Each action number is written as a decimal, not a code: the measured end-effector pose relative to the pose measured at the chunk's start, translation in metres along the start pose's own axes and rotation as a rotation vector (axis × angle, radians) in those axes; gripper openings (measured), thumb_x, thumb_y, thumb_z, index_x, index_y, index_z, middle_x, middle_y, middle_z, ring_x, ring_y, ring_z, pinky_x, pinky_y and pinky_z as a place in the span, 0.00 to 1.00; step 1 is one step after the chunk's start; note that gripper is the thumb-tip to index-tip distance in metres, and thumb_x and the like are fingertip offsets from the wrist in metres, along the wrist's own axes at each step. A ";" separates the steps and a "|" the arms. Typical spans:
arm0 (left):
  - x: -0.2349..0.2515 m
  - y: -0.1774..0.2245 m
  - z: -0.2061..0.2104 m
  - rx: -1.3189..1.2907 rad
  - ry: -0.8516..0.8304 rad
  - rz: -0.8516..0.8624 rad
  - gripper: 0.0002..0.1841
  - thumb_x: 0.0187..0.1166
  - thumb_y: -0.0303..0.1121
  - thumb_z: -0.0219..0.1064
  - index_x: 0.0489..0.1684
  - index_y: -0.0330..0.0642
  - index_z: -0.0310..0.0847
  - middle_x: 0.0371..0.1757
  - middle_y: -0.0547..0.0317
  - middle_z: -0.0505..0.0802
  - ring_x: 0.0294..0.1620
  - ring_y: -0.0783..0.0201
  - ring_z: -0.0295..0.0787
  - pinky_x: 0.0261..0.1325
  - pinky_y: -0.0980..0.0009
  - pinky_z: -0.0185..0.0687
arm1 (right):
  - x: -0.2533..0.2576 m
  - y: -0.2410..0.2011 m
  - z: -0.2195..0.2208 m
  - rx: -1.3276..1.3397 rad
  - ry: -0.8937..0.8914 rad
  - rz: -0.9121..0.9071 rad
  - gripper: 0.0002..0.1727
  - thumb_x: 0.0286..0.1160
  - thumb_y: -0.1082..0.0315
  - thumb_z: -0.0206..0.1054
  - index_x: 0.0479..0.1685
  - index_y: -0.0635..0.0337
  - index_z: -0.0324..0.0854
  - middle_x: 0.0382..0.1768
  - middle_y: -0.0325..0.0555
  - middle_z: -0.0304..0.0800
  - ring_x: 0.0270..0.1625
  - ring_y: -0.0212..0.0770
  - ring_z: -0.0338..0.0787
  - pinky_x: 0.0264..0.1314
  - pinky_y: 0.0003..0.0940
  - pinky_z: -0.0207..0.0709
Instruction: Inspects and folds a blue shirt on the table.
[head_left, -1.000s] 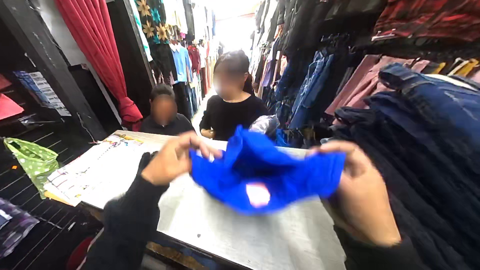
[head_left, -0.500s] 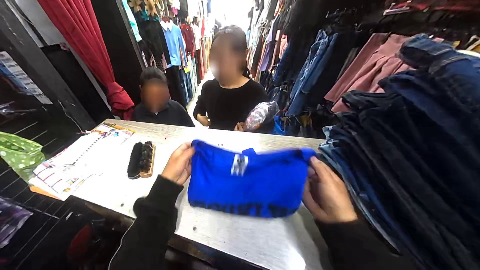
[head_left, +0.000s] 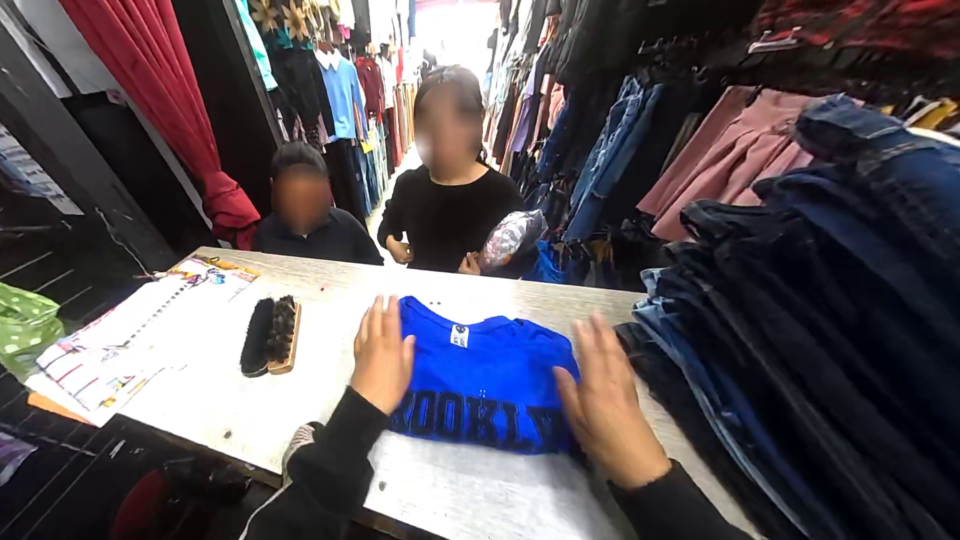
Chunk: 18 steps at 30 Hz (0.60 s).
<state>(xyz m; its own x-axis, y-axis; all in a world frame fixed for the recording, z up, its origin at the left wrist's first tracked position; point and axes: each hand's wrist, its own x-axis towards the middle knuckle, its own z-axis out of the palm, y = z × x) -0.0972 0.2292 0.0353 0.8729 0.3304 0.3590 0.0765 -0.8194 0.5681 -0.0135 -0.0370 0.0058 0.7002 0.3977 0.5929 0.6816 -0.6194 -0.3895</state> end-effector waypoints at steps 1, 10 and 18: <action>-0.004 0.012 0.005 0.105 0.018 0.103 0.33 0.84 0.36 0.64 0.88 0.33 0.62 0.89 0.33 0.65 0.88 0.34 0.62 0.80 0.28 0.59 | 0.001 -0.011 0.007 -0.041 0.000 -0.078 0.33 0.86 0.53 0.51 0.84 0.66 0.69 0.87 0.67 0.63 0.87 0.75 0.63 0.78 0.82 0.56; -0.020 0.017 0.037 0.250 -0.626 0.030 0.40 0.86 0.67 0.40 0.97 0.59 0.46 0.97 0.65 0.51 0.98 0.62 0.36 0.90 0.32 0.17 | -0.009 -0.011 0.038 -0.123 -0.473 -0.068 0.43 0.85 0.31 0.32 0.89 0.46 0.67 0.89 0.40 0.66 0.92 0.52 0.61 0.85 0.77 0.45; -0.033 -0.017 0.022 0.260 -0.498 0.014 0.47 0.80 0.75 0.41 0.97 0.56 0.47 0.97 0.64 0.54 0.97 0.60 0.40 0.89 0.29 0.24 | -0.023 0.006 0.027 -0.147 -0.374 0.076 0.52 0.77 0.23 0.33 0.90 0.51 0.65 0.88 0.54 0.66 0.90 0.58 0.64 0.83 0.80 0.46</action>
<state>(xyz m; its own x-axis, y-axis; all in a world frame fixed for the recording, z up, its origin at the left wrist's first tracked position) -0.1169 0.2221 -0.0031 0.9920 0.1091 -0.0636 0.1243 -0.9313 0.3423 -0.0196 -0.0319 -0.0291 0.7949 0.5490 0.2584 0.6063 -0.7359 -0.3013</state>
